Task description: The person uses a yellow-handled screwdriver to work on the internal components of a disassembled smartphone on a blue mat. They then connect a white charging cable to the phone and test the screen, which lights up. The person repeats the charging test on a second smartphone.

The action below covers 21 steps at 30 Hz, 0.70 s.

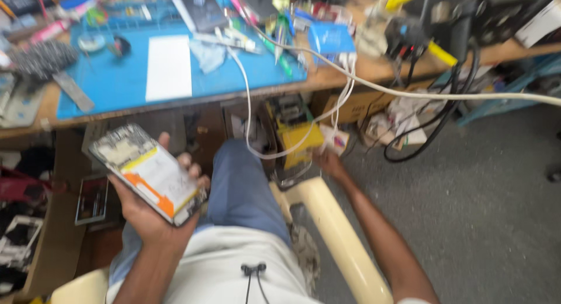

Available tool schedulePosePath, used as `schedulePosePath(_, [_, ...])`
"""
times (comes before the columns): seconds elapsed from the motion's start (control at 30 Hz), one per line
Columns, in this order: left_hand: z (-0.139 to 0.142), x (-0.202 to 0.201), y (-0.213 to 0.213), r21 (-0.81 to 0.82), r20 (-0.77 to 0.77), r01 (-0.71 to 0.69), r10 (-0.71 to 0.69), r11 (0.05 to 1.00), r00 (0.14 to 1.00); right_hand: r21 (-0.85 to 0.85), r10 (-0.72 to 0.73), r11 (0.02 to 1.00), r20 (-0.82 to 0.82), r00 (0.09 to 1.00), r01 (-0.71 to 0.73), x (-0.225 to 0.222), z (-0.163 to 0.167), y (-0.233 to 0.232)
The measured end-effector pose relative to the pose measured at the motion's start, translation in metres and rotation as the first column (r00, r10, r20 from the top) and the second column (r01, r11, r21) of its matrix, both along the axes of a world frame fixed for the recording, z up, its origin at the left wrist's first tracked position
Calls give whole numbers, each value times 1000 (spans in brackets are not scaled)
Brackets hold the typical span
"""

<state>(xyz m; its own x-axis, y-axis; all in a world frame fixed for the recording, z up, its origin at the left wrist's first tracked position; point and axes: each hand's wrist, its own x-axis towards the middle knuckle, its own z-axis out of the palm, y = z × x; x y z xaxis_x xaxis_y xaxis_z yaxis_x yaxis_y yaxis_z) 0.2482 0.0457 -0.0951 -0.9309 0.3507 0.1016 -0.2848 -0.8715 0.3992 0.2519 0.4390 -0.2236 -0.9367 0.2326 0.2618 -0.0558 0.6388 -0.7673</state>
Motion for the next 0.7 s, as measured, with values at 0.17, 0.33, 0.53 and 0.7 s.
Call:
schedulePosePath(0.17, [10,9,6,-8,-44,46,-46,999,998,238,-59,970,460,886,-59,93,-45,6])
schedulePosePath(0.33, [23,18,24,-79,-91,193,-200,978,976,-113,-311,916,408,858,386,163,-13,37])
schedulePosePath(0.53, [31,45,87,-81,-48,561,-565,824,823,-456,-225,860,62,972,228,164,132,25])
schedulePosePath(0.7, [42,71,117,-129,-118,715,-727,687,677,-689,-41,723,-101,994,-40,107,176,-50])
